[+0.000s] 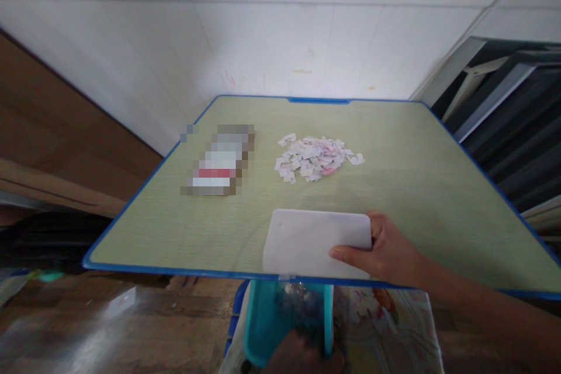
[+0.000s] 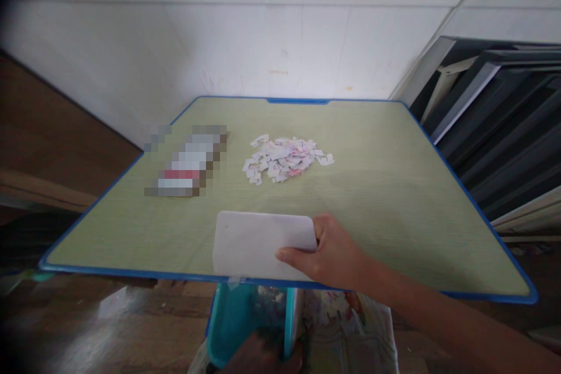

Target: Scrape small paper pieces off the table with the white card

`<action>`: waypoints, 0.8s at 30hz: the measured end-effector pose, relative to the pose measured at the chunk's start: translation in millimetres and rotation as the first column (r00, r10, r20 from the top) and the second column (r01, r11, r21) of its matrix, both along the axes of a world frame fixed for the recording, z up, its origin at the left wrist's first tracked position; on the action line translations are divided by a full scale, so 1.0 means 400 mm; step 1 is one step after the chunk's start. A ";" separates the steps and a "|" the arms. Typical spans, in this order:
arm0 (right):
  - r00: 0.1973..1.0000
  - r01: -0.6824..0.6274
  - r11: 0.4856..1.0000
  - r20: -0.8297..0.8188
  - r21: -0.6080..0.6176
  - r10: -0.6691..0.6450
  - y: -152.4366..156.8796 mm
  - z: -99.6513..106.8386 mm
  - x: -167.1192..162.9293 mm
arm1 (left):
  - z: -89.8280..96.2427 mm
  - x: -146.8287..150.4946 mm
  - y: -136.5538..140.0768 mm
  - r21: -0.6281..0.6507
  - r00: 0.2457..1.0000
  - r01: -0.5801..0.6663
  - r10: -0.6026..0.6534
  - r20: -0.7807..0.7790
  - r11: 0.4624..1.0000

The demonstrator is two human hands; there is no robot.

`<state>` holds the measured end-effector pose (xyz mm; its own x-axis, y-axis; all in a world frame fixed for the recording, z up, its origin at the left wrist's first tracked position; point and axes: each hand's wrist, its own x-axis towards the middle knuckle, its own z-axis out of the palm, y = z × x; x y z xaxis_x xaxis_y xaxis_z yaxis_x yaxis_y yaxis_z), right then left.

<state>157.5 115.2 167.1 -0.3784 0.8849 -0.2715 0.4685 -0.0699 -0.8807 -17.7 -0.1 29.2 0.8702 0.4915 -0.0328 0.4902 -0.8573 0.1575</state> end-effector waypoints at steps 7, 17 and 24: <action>1.000 0.002 1.000 0.005 0.023 -0.002 -0.006 -0.002 0.001 | -0.018 0.000 -0.007 0.019 1.000 -0.006 0.006 0.028 1.000; 0.997 -0.024 1.000 -0.079 0.020 0.025 -0.010 -0.001 -0.001 | -0.020 -0.002 -0.008 0.012 0.998 -0.016 0.015 0.065 1.000; 0.961 0.023 0.995 -0.273 -0.094 -0.048 0.005 -0.006 0.011 | 0.000 0.001 0.000 0.056 0.997 -0.017 0.013 0.077 0.998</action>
<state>161.9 117.2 164.6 -0.4183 0.8759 -0.2404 0.2057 -0.1664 -0.9644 -17.3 0.0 29.4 0.8616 0.5037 0.0621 0.4914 -0.8586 0.1463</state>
